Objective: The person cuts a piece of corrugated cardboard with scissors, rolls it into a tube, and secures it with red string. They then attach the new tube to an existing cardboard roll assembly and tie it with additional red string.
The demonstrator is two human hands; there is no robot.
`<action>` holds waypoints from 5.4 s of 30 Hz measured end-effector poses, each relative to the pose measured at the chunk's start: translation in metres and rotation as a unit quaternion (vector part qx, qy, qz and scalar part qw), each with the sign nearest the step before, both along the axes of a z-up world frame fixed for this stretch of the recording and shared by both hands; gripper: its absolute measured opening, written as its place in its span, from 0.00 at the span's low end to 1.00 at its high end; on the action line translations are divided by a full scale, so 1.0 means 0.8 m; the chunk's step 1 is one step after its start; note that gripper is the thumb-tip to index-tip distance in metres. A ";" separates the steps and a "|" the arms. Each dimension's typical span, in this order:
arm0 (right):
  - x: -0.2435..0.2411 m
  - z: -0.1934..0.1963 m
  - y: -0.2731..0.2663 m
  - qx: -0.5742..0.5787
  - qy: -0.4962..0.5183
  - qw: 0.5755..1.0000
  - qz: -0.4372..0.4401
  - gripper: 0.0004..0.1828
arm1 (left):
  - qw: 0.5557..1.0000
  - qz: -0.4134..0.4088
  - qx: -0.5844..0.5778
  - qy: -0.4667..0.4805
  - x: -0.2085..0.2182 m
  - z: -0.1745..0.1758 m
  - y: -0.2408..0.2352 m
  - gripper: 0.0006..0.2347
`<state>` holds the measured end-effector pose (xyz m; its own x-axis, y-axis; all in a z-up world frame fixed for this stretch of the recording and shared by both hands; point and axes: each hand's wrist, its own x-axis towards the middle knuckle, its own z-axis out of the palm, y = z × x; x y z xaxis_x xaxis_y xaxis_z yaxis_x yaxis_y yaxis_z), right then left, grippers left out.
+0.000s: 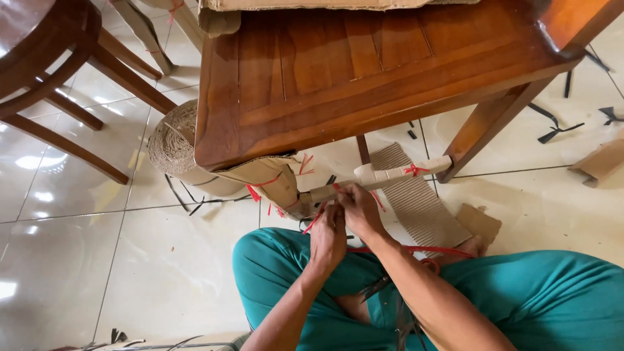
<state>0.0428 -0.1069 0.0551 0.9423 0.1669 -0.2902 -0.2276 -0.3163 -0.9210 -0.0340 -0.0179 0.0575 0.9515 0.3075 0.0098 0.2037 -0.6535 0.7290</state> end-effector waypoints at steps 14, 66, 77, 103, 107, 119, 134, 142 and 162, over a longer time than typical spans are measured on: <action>-0.023 -0.014 -0.042 0.179 -0.038 0.967 0.175 0.37 | 0.993 0.013 -0.079 0.084 0.022 -0.005 0.044 0.11; -0.046 0.063 -0.026 0.136 -0.331 0.934 0.008 0.12 | 0.923 0.182 -0.335 0.057 0.090 0.045 0.040 0.16; -0.019 -0.062 -0.018 0.136 -0.135 0.976 0.103 0.11 | 0.862 0.310 -0.394 0.078 0.197 -0.033 0.074 0.15; -0.036 -0.012 -0.044 -0.042 -0.354 0.932 0.060 0.07 | 0.989 0.034 -0.123 -0.073 -0.001 0.008 0.011 0.13; -0.030 -0.006 -0.045 -0.060 -0.353 0.932 0.057 0.07 | 0.996 -0.006 0.077 -0.054 -0.002 -0.008 0.007 0.12; -0.013 0.034 -0.020 0.048 -0.034 0.997 0.043 0.10 | 0.997 0.028 -0.068 -0.007 0.007 -0.018 0.015 0.10; 0.013 0.055 -0.041 0.133 -0.076 0.964 0.219 0.20 | 0.986 -0.086 -0.116 0.078 0.049 -0.020 0.058 0.13; 0.031 0.031 -0.036 -0.077 -0.155 0.953 0.247 0.08 | 0.963 0.050 -0.242 0.104 0.049 -0.013 0.039 0.06; 0.104 0.012 0.044 0.163 -0.027 0.975 0.147 0.09 | 0.916 -0.153 0.355 0.105 0.002 -0.052 0.038 0.07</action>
